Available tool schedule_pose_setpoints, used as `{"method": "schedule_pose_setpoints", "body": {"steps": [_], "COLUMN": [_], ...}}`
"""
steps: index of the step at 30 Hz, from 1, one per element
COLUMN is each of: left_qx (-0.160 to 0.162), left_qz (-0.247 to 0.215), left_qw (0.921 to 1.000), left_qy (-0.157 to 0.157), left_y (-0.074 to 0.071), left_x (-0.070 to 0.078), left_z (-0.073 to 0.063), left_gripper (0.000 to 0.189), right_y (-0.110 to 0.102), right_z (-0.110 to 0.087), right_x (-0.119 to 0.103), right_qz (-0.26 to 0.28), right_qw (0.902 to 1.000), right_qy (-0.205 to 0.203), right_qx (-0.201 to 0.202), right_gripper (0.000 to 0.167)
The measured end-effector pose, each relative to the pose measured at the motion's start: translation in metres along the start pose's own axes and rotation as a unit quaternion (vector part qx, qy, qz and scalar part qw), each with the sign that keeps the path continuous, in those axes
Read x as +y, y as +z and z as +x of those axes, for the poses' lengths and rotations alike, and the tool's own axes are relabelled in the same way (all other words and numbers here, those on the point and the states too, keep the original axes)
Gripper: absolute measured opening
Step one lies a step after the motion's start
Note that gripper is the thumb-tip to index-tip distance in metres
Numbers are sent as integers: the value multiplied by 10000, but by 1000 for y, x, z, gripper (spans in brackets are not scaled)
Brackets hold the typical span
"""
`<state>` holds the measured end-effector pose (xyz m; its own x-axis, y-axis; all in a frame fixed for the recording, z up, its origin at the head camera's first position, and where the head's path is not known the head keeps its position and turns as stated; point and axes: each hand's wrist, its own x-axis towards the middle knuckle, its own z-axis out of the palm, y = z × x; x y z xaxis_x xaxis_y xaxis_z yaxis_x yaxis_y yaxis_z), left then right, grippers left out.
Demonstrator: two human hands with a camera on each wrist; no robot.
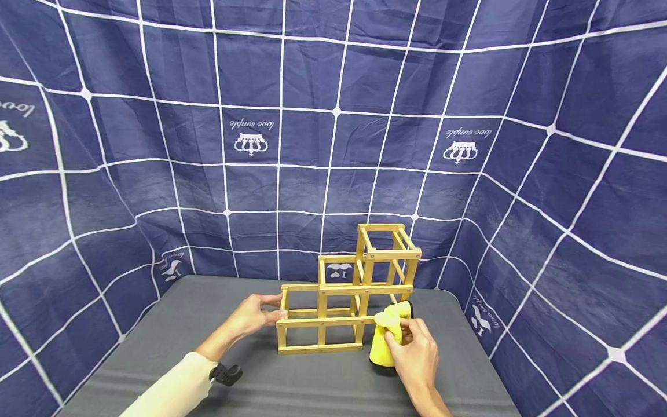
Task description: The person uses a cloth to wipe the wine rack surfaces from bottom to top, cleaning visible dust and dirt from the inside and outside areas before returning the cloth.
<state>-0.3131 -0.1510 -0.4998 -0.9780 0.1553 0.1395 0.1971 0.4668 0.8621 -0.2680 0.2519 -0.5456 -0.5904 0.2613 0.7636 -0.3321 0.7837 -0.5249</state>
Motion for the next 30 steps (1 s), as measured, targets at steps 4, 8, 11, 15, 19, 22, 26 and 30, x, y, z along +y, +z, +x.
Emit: {"method": "schedule_pose_setpoints", "body": {"steps": [4, 8, 11, 15, 19, 22, 26, 30], "left_qx": [516, 855, 995, 964, 694, 486, 354, 396], "left_qz": [702, 1113, 1311, 1338, 1215, 1131, 1060, 1065], "left_qw": [9961, 9887, 9821, 9793, 9825, 9834, 9816, 9800], "left_qy": [102, 532, 911, 1177, 1228, 1336, 1546, 1633], "left_y": [3, 6, 9, 11, 10, 9, 9, 10], "left_x": [7, 10, 10, 7, 4, 3, 0, 0], "left_z": [-3, -6, -9, -14, -17, -18, -18, -18], "left_gripper": [45, 23, 8, 9, 13, 16, 15, 14], "right_y": [6, 12, 18, 28, 38, 47, 59, 70], "right_z": [-5, -9, -12, -14, -13, -11, -9, -6], "right_x": [-9, -27, -45, -67, -84, -94, -105, -113], "right_qz": [482, 971, 1277, 1532, 1762, 1899, 2070, 2208], "right_qw": [9971, 9932, 9914, 9851, 9741, 9699, 9667, 9613], "right_qy": [-565, -640, -227, 672, 1301, 1410, 1390, 1465], "right_qx": [134, -31, -192, -387, -561, -579, -577, -755], "right_gripper": [43, 46, 43, 33, 31, 28, 24, 23]}}
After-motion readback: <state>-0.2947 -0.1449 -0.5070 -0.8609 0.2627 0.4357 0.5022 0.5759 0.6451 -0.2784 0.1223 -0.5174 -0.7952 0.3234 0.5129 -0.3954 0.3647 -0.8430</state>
